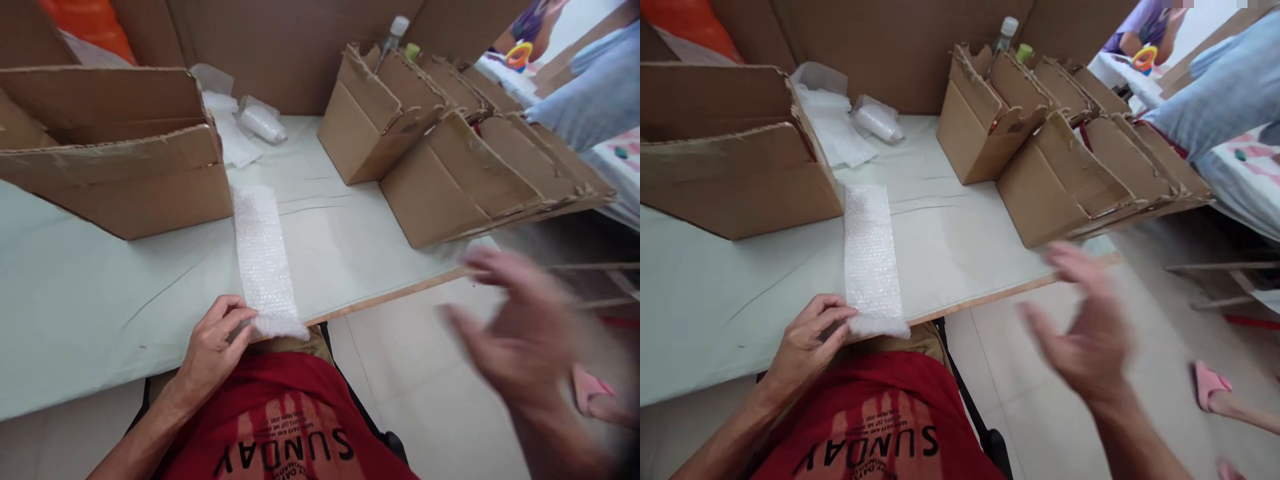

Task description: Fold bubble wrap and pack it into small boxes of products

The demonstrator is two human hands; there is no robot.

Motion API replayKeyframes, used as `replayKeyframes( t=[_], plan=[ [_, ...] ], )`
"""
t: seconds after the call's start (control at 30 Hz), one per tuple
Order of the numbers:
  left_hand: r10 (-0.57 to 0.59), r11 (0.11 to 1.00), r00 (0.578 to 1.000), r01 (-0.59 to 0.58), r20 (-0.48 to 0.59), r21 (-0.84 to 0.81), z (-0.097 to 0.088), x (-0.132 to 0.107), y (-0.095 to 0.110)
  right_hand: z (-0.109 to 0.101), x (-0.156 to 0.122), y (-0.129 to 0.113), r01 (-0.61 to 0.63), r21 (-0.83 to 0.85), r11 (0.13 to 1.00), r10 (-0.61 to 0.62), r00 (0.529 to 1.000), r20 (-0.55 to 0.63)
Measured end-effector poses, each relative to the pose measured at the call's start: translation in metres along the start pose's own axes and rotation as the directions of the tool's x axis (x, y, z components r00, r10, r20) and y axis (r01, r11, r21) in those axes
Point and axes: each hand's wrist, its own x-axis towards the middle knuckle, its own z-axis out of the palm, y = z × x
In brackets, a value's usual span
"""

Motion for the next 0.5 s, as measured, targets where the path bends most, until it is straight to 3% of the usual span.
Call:
replayKeyframes(
  t=[0.07, 0.13, 0.23, 0.3, 0.4, 0.5],
  plan=[
    [-0.013, 0.999, 0.997, 0.016, -0.077, 0.038, 0.002, 0.006, -0.001, 0.027, 0.012, -0.015, 0.201, 0.026, 0.979, -0.200, 0.979, -0.024],
    [-0.103, 0.994, 0.991, 0.104, -0.081, 0.014, 0.001, 0.014, -0.002, 0.054, 0.028, -0.032, 0.376, 0.083, 0.923, -0.370, 0.925, -0.083],
    [-0.293, 0.955, 0.956, 0.292, -0.021, -0.059, -0.001, 0.029, -0.007, 0.078, 0.052, -0.057, 0.457, 0.156, 0.876, -0.408, 0.873, -0.267],
    [-0.386, 0.921, 0.923, 0.384, -0.006, -0.071, -0.001, 0.039, -0.011, 0.084, 0.062, -0.069, 0.498, 0.182, 0.848, -0.435, 0.849, -0.299],
    [-0.430, 0.903, 0.903, 0.430, 0.006, -0.014, 0.000, 0.048, -0.016, 0.099, 0.070, -0.076, 0.543, 0.185, 0.819, -0.530, 0.840, -0.117],
    [-0.434, 0.899, 0.901, 0.433, 0.004, 0.062, 0.000, 0.049, -0.018, 0.126, 0.075, -0.074, 0.537, 0.138, 0.832, -0.550, 0.832, 0.074]
  ],
)
